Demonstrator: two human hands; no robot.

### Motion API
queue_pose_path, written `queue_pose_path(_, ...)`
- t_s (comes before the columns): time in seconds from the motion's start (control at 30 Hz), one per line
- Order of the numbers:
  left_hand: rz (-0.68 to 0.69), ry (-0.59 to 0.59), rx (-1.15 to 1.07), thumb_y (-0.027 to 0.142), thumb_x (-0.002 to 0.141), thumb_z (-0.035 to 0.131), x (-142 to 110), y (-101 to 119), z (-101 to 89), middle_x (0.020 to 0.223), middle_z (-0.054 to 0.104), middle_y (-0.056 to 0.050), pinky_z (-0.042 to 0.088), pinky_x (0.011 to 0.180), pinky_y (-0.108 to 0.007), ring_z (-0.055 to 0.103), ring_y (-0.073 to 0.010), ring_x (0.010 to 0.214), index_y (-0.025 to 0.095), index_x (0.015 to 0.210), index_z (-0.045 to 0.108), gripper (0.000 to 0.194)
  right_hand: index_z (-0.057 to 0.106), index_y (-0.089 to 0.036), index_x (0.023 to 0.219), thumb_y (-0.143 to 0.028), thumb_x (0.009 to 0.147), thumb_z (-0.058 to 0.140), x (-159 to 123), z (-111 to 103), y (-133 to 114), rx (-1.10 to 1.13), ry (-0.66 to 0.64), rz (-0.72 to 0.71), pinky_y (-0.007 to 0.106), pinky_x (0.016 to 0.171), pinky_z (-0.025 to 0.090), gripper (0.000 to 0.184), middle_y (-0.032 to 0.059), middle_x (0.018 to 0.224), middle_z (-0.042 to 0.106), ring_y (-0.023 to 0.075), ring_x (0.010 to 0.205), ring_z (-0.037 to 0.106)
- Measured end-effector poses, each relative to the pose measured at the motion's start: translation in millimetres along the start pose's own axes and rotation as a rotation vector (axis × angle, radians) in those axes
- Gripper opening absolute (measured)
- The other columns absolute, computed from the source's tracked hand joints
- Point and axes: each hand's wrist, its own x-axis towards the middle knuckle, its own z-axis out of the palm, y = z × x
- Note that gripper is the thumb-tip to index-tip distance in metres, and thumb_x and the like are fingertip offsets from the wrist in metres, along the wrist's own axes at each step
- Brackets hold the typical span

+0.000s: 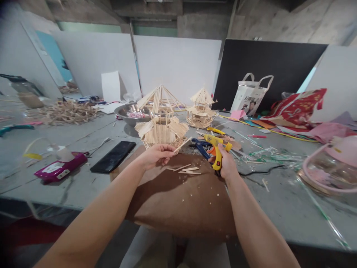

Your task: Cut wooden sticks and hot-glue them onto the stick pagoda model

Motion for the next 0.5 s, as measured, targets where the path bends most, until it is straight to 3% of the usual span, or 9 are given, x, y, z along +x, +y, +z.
queue_pose_path(0.17, 0.074, -0.006, -0.058, 0.030, 0.063, 0.061, -3, 6, -4.7, 0.053, 0.047, 0.005, 0.027, 0.038, -0.016, 0.040, -0.0023, 0.040, 0.014, 0.075, 0.053, 0.021, 0.056, -0.015, 0.077, -0.036, 0.078, 0.043, -3, 3, -5, 0.066, -0.034, 0.049, 0.026, 0.050, 0.051, 0.025, 0.0025, 0.061, 0.064, 0.0140, 0.050, 0.061)
queue_pose_path(0.27, 0.071, -0.001, 0.060, 0.035, 0.066, 0.057, -2, 4, -2.1, 0.049, 0.044, 0.005, 0.027, 0.038, -0.017, 0.038, -0.0035, 0.039, 0.014, 0.072, 0.051, 0.022, 0.056, -0.015, 0.075, -0.038, 0.075, 0.048, -2, 6, -2, 0.026, 0.031, 0.012, 0.022, 0.049, 0.050, 0.024, 0.0010, 0.059, 0.063, 0.0116, 0.048, 0.059)
queue_pose_path(0.37, 0.094, 0.022, 0.460, 0.034, 0.068, 0.052, 5, -6, 1.9, 0.049, 0.047, 0.003, 0.031, 0.043, -0.019, 0.041, -0.0063, 0.042, 0.015, 0.070, 0.054, 0.019, 0.053, -0.016, 0.068, -0.042, 0.069, 0.054, 2, 5, 0, -0.128, 0.146, -0.008, 0.020, 0.034, 0.043, 0.027, -0.0026, 0.046, 0.056, 0.0090, 0.034, 0.050)
queue_pose_path(0.5, 0.215, 0.156, 1.085, 0.023, 0.068, 0.050, 15, -24, 5.4, 0.064, 0.059, -0.003, 0.036, 0.057, -0.024, 0.051, -0.0128, 0.060, 0.016, 0.067, 0.060, 0.012, 0.049, -0.018, 0.063, -0.050, 0.066, 0.053, 9, -8, -4, -0.264, 0.262, -0.091, 0.018, 0.024, 0.033, 0.033, -0.0060, 0.037, 0.046, 0.0068, 0.025, 0.039)
